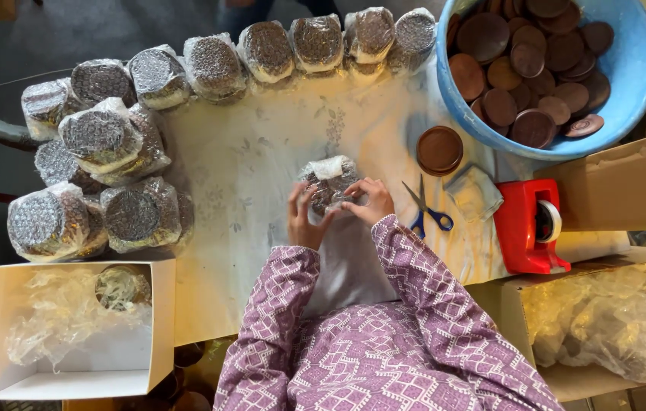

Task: Packaging food items into plastic bags and sealing them with tape.

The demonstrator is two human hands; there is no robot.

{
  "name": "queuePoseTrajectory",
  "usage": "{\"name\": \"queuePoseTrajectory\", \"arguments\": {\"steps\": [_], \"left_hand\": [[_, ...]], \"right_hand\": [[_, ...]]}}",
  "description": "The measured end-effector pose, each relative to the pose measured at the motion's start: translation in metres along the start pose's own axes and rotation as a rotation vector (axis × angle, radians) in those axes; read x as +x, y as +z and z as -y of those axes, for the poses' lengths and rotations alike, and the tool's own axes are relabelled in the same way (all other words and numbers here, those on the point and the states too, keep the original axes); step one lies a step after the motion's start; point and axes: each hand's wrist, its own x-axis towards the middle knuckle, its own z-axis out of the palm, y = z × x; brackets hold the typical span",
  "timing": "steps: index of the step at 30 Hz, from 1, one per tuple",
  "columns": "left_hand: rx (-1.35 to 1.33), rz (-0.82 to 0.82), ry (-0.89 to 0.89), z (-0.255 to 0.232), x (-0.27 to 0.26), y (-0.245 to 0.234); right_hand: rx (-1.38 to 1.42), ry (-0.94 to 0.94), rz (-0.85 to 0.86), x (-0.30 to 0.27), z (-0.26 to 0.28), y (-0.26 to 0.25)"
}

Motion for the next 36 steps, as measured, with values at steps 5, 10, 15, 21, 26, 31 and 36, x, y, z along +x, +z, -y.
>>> {"name": "queuePoseTrajectory", "arguments": {"steps": [5, 10, 15, 21, 26, 31, 36], "left_hand": [[-0.045, 0.048, -0.144, 0.040, -0.001, 0.020], [-0.229, 0.209, -0.469, 0.049, 0.007, 0.022], [-0.323, 0.209, -0.567, 0.059, 0.003, 0.033], [-0.346, 0.157, -0.535, 0.070, -0.005, 0.041], [-0.360, 0.164, -0.536, 0.072, -0.002, 0.044], [-0.441, 0.158, -0.540, 0.091, -0.005, 0.051], [-0.416, 0.145, -0.524, 0.111, -0.012, 0.061]], "right_hand": [[0.049, 0.042, 0.031, 0.005, -0.004, 0.000], [0.088, 0.052, 0.069, 0.010, -0.008, 0.000], [0.139, 0.123, 0.088, 0.010, -0.006, 0.001], [0.198, 0.143, 0.081, 0.007, -0.010, 0.012], [0.198, 0.035, -0.059, -0.007, -0.023, 0.011], [0.439, 0.247, -0.174, -0.043, -0.072, -0.028], [0.377, 0.300, -0.591, -0.109, -0.104, -0.146]]}}
